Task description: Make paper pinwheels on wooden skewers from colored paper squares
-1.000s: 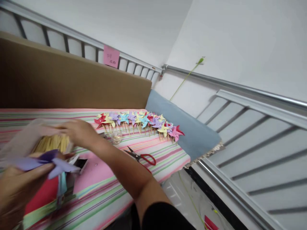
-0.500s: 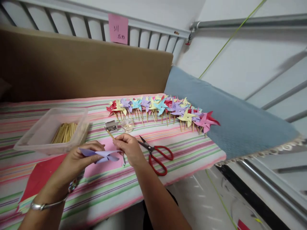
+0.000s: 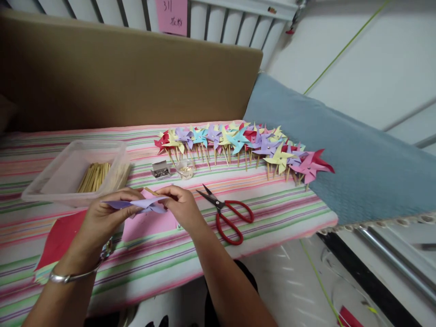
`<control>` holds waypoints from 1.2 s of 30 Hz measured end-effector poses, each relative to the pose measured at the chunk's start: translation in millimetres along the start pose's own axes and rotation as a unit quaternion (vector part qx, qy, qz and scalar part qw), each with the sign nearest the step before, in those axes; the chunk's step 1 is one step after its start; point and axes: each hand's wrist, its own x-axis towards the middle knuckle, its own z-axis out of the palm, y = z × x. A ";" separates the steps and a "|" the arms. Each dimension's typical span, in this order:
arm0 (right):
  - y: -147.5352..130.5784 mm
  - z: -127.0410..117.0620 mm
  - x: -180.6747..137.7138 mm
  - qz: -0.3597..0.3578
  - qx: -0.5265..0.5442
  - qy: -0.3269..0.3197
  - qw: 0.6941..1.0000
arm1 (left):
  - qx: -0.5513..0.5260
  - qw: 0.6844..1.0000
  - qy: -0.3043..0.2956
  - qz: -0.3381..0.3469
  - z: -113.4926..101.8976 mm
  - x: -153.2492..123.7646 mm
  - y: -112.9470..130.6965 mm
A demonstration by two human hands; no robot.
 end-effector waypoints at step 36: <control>-9.4 7.5 -6.9 -0.110 -0.076 -0.021 0.991 | 0.069 0.991 0.024 0.114 -2.2 -1.5 -6.6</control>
